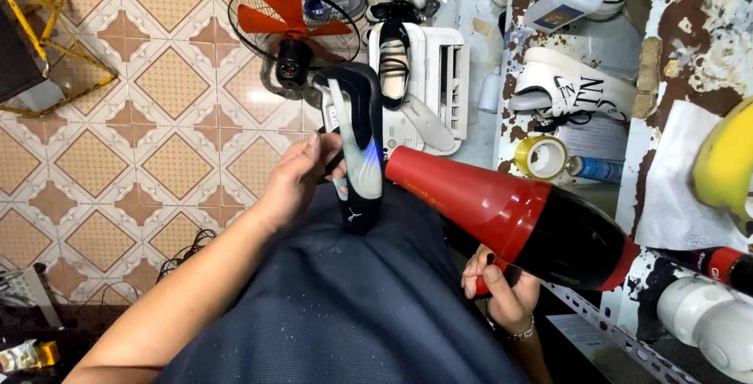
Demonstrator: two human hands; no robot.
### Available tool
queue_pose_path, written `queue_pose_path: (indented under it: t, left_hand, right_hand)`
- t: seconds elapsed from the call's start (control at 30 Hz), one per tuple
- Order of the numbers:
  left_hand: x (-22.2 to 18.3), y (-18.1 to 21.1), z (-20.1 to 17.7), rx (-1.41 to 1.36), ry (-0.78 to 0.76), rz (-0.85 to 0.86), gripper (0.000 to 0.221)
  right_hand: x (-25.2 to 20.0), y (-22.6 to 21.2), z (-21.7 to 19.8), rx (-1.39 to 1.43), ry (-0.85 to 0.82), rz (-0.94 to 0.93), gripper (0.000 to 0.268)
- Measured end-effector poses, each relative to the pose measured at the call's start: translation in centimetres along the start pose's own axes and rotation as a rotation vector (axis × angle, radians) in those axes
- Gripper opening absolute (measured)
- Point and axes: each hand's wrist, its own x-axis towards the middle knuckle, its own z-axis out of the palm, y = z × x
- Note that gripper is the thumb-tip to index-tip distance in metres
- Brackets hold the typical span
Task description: Using a hair dryer to heat a shoe sole for bonding, then cleaning the shoe with a wipe.
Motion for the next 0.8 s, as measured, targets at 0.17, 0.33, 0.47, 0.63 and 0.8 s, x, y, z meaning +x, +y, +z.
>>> queue_pose_path:
  t: [0.17,0.33,0.47,0.63,0.8]
  left_hand:
    - [0.5,-0.5,-0.7,-0.068,0.021,-0.04,0.054]
    - [1.1,-0.6,-0.6,-0.134,-0.038,-0.057,0.06]
    - [1.3,-0.2,-0.1,-0.139,-0.082,-0.071,0.07]
    - [1.6,0.0,0.0,-0.12,-0.112,-0.073,0.079]
    - [1.8,0.1,0.1,-0.12,-0.111,-0.085,0.085]
  right_hand:
    - [0.0,-0.1,-0.3,-0.009,-0.025,-0.085,0.018]
    - [0.5,-0.7,0.0,-0.044,-0.025,-0.086,0.014]
    - [0.9,-0.6,0.0,-0.066,-0.046,-0.1,0.011]
    - [1.1,-1.2,0.4,-0.088,-0.055,-0.107,0.012]
    - [1.4,-2.1,1.3,-0.071,-0.03,-0.082,0.012]
